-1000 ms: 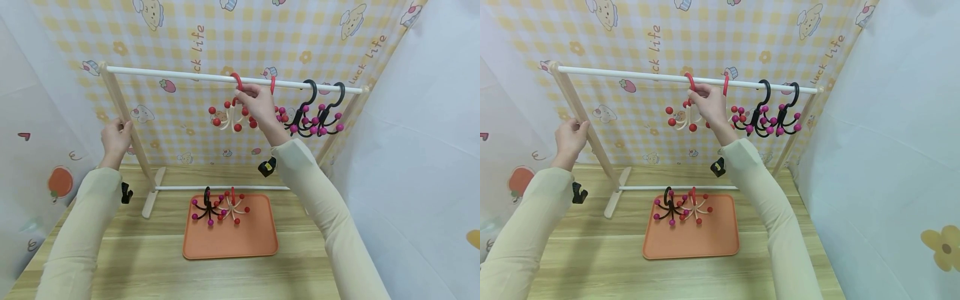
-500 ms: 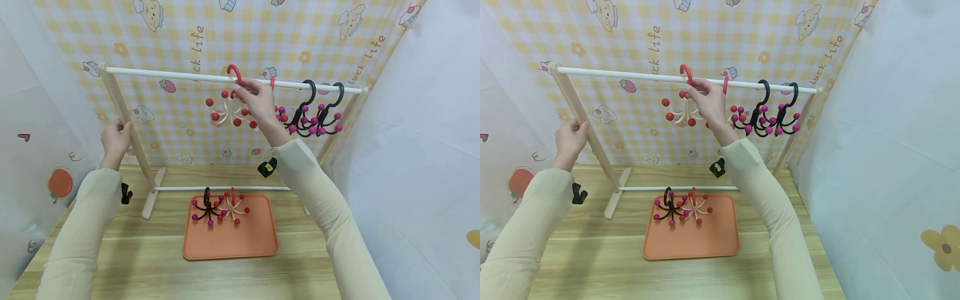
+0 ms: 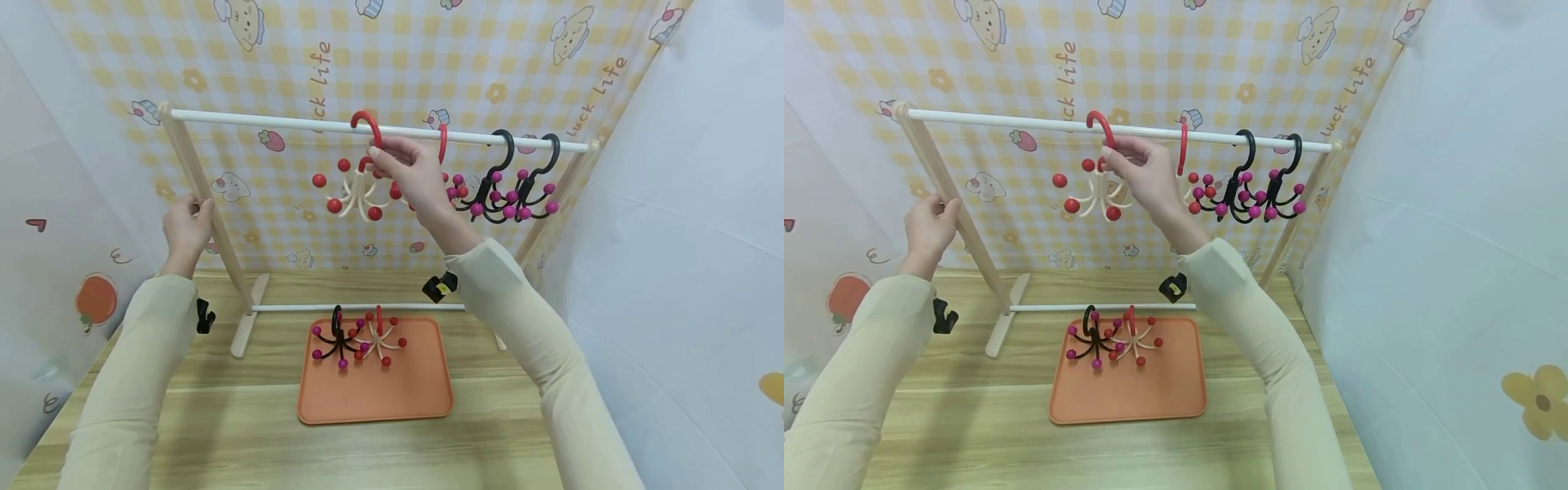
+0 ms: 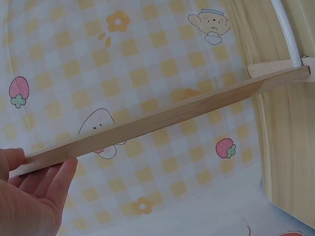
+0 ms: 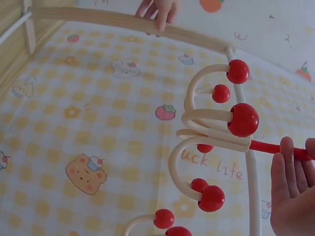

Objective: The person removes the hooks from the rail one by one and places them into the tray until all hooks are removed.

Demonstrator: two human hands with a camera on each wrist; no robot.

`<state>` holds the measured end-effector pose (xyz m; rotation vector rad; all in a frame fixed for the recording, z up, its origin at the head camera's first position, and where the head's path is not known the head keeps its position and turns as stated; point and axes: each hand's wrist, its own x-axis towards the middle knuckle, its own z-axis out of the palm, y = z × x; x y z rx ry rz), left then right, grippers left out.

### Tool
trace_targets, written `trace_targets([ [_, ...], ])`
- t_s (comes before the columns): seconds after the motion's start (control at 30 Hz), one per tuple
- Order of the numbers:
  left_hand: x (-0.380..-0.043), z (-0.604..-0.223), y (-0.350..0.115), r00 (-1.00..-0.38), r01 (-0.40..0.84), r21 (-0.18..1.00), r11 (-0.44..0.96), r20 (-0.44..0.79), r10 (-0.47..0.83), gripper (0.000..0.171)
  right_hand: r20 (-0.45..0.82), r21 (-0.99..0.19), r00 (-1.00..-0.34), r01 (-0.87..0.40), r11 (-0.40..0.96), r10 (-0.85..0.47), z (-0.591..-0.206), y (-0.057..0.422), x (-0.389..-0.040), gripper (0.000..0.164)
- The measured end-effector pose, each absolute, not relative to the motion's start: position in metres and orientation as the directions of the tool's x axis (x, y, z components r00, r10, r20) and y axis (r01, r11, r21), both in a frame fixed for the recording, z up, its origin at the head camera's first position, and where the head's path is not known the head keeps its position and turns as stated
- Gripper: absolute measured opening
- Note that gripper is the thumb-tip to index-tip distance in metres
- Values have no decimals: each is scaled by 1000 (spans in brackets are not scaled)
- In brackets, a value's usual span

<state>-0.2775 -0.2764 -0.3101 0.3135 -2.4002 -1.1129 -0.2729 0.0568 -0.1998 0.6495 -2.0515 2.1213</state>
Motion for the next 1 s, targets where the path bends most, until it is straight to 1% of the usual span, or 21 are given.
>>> trace_targets([
  [0.17, -277, -310, -277, -860, -8, 760, 650, 327, -392, 38, 342, -940, -911, -333, -77, -232, -209, 58, -265, 24],
  [0.5, -279, -310, -277, -862, -16, 761, 649, 318, -394, 38, 331, -941, -895, -336, -36, -299, -238, 70, -255, 26],
  [0.63, -279, -310, -278, -862, -18, 767, 642, 314, -398, 37, 297, -953, -899, -301, -38, -321, -251, 74, -252, 27],
  [1.0, -280, -311, -278, -865, -20, 767, 642, 309, -396, 38, 260, -957, -904, -288, 34, -338, -287, 95, -247, 27],
])
